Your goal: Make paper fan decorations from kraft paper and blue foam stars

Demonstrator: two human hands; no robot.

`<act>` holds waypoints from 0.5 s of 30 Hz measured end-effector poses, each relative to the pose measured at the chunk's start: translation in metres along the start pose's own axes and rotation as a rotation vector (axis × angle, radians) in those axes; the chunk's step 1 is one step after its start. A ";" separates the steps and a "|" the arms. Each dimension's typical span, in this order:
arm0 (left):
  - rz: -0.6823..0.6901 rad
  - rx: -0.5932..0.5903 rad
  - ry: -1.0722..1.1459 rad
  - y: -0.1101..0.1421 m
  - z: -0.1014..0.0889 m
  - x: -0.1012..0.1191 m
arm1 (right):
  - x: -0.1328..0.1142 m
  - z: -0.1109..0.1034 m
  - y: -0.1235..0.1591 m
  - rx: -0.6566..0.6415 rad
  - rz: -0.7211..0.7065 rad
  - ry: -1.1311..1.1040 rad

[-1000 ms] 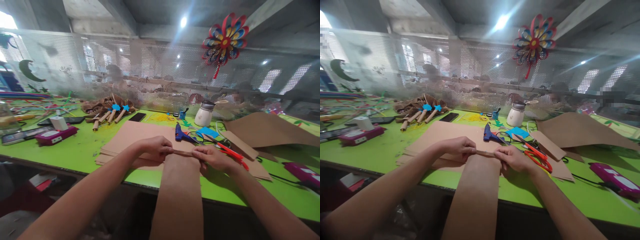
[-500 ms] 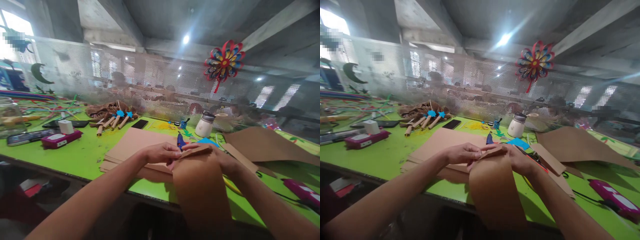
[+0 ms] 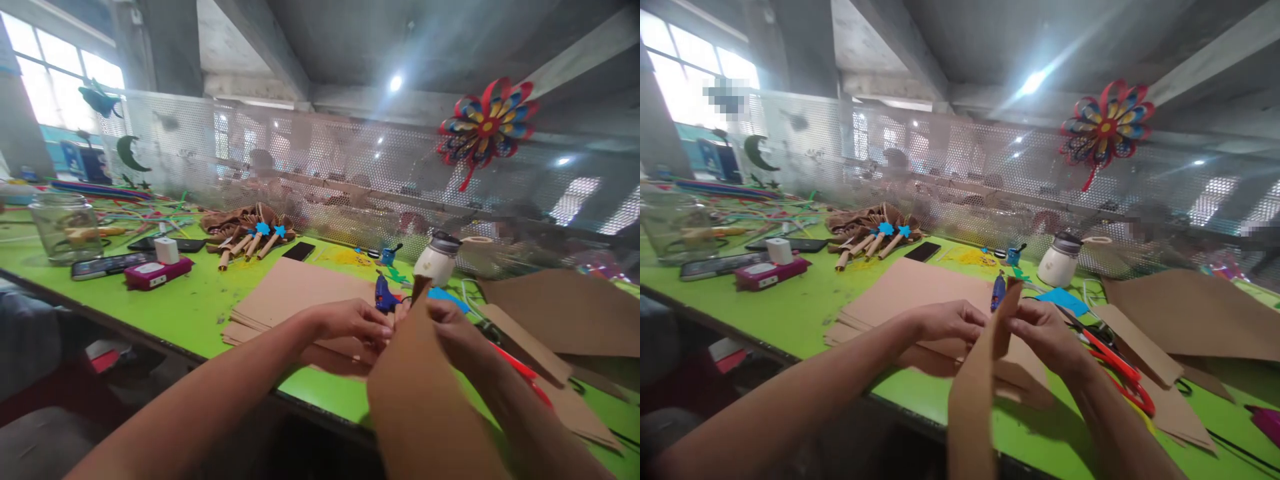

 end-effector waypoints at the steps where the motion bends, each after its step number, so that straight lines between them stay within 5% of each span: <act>1: 0.005 0.068 -0.044 -0.001 -0.010 0.001 | 0.006 -0.001 0.001 -0.018 0.037 -0.014; 6: 0.016 0.413 -0.195 0.000 -0.051 0.008 | 0.022 0.017 0.002 -0.292 0.117 0.236; 10: 0.007 0.307 -0.392 -0.006 -0.033 0.005 | 0.032 0.028 -0.004 -0.391 0.065 0.403; 15: -0.029 0.223 -0.508 -0.008 -0.021 -0.006 | 0.046 0.024 -0.013 -0.305 0.089 0.436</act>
Point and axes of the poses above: each hand's wrist, its own y-axis away from the middle knuckle, its own z-axis out of the palm, x = y × z, the point moved 10 cm from there along -y, towards the middle knuckle, and after that the axes turned 2 degrees about x, right-handed, at the moved point
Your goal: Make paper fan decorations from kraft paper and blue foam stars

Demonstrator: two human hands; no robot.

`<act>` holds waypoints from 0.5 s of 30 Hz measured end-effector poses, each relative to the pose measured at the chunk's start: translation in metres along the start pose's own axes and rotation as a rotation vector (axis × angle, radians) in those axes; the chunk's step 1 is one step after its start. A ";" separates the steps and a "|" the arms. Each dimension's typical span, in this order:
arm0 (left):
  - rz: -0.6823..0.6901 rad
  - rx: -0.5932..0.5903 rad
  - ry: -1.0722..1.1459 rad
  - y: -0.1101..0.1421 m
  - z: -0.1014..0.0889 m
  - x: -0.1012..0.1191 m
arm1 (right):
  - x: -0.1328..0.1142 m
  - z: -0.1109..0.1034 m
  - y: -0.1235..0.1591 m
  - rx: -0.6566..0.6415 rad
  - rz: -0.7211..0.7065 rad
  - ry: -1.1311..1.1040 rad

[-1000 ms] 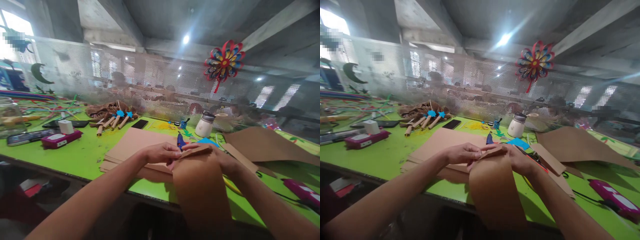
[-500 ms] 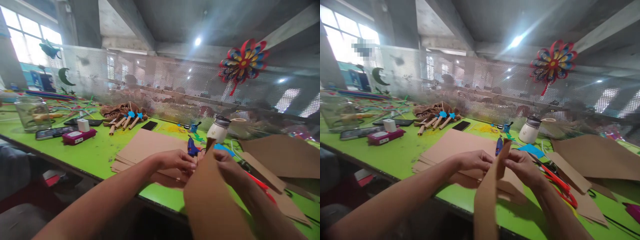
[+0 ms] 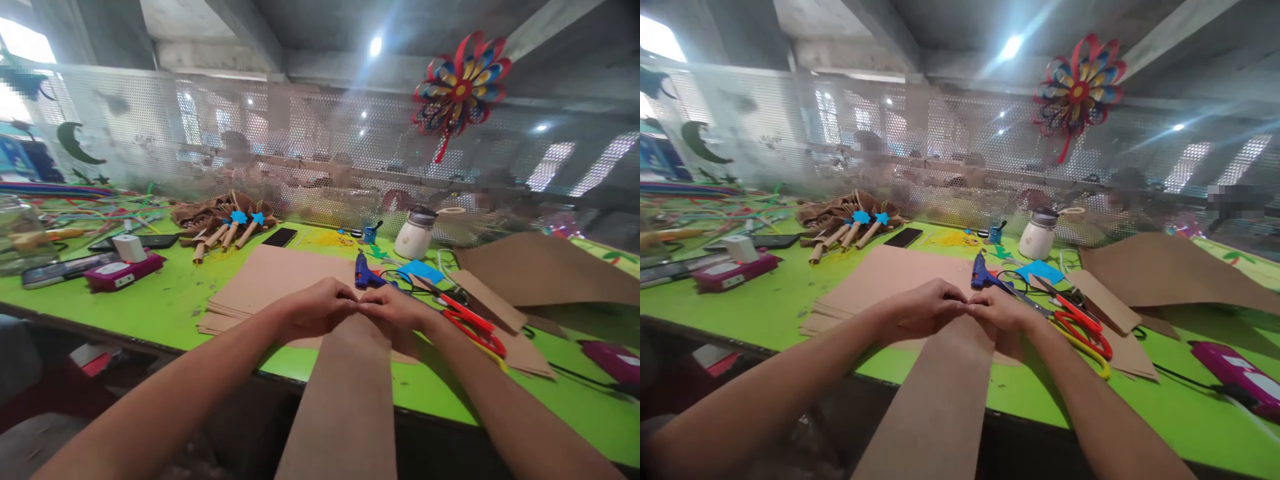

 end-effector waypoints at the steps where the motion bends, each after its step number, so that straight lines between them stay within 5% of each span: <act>1: -0.023 0.010 -0.032 0.000 -0.002 -0.004 | 0.002 -0.001 -0.001 0.018 0.012 -0.010; 7: -0.094 0.071 -0.152 -0.003 -0.015 -0.019 | 0.023 -0.012 0.001 0.142 0.104 -0.034; 15: -0.114 0.119 -0.265 -0.006 -0.022 -0.029 | 0.030 -0.013 0.004 0.148 0.134 0.009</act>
Point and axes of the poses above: each hand's wrist, its own y-axis away from the middle knuckle, its own z-axis out of the palm, x = y × z, the point moved 10 cm from there along -y, towards the middle knuckle, and after that the axes turned 2 degrees about x, right-handed, at the moved point
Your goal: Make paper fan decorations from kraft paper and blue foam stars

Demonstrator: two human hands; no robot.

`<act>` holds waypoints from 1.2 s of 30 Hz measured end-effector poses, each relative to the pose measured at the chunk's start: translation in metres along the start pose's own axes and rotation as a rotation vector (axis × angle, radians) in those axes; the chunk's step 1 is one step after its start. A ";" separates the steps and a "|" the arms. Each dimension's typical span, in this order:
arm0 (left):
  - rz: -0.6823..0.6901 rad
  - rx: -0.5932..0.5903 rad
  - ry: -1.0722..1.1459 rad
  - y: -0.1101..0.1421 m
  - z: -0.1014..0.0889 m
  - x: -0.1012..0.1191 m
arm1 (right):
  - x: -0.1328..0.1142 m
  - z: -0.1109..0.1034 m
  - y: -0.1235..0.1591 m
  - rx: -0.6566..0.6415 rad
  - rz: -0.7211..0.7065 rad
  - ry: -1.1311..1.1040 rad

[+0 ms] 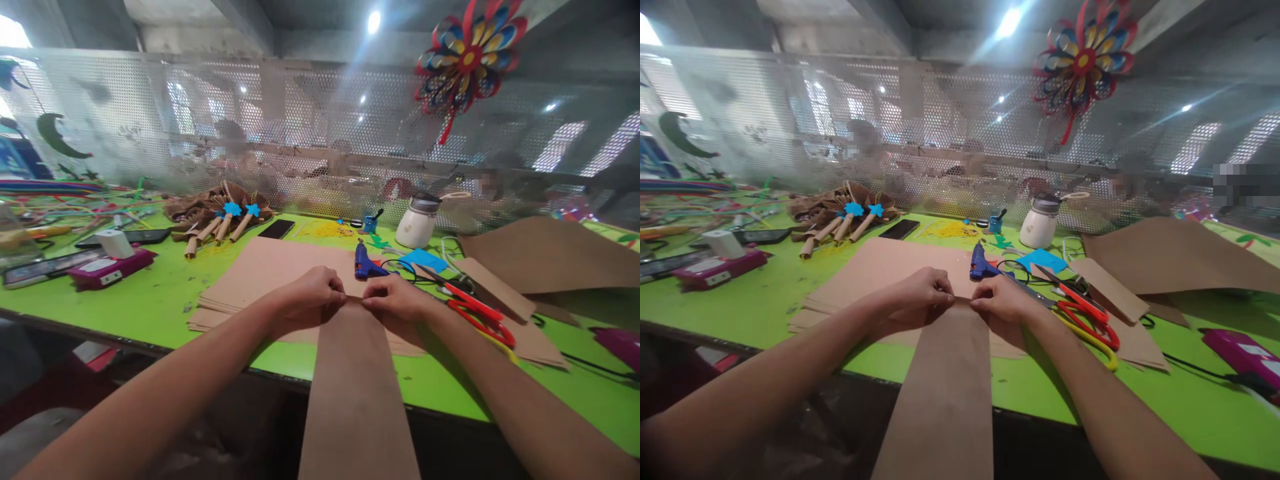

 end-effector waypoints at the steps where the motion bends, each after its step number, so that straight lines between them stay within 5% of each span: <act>1: 0.005 -0.001 -0.020 0.000 0.000 0.000 | -0.001 0.001 0.000 0.003 -0.008 0.015; 10: 0.078 -0.002 -0.155 0.000 0.002 0.008 | -0.009 0.002 -0.001 0.120 -0.076 0.144; 23: 0.235 0.038 -0.338 0.011 0.004 0.038 | -0.049 0.013 0.004 0.076 -0.266 0.419; 36: 0.265 -0.072 -0.482 0.009 0.005 0.045 | -0.038 0.010 0.010 0.043 -0.193 0.487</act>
Point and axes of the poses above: each hand's wrist, its own y-axis away from the middle knuckle, its own z-axis out of the palm, x = y × z, the point moved 10 cm from there along -y, towards the middle knuckle, and after that the axes turned 2 degrees about x, right-handed, at the moved point
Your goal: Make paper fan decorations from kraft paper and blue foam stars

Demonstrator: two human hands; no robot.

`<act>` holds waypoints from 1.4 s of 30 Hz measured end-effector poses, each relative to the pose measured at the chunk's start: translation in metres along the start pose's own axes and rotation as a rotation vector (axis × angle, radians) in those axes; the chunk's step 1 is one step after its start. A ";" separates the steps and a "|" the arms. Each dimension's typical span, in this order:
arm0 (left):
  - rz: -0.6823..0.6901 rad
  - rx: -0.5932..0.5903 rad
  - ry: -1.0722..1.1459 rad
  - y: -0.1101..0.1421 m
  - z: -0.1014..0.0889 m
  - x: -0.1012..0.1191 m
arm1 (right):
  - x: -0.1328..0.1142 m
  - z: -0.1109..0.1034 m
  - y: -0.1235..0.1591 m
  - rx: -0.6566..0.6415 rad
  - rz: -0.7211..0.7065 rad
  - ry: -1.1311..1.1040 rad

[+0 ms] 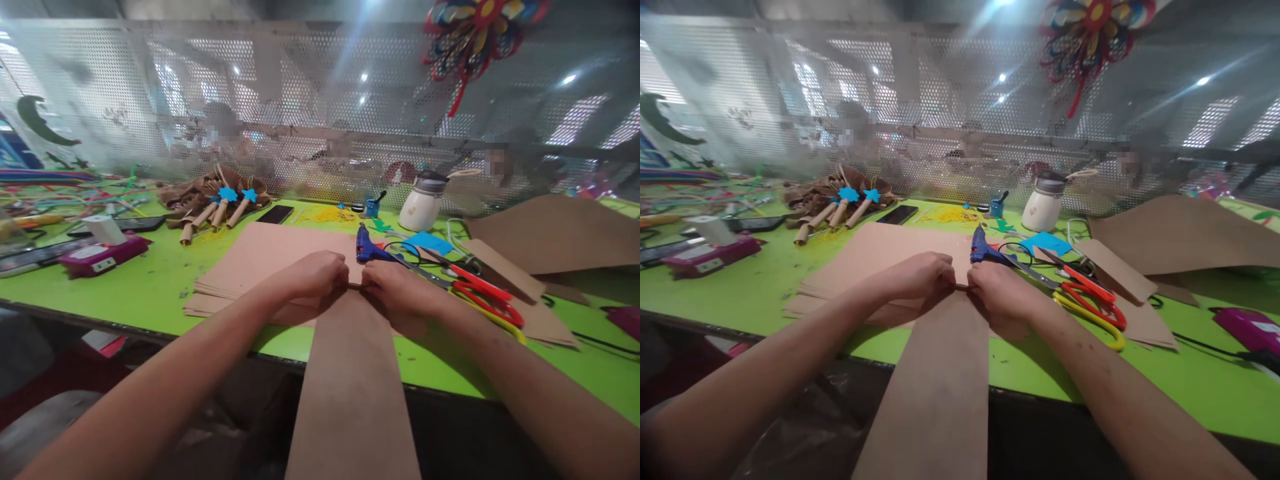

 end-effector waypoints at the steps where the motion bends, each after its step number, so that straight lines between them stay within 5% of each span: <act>1: 0.004 0.007 -0.007 0.001 -0.001 0.001 | -0.001 -0.001 0.001 0.000 0.001 0.009; 19: 0.039 -0.044 -0.022 0.011 -0.003 0.012 | -0.005 -0.001 0.013 0.021 -0.083 -0.018; 32: 0.066 0.061 -0.262 0.011 -0.008 0.019 | -0.027 -0.007 0.022 0.081 -0.118 0.269; 42: -0.243 0.123 0.290 0.002 -0.018 -0.031 | -0.029 -0.018 0.016 0.184 -0.114 0.318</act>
Point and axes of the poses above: each hand's wrist, its own y-axis away from the middle knuckle, its own z-axis out of the palm, x = y × z, the point moved 10 cm from there along -y, towards the middle knuckle, and after that the axes turned 2 degrees about x, right-handed, at the moved point
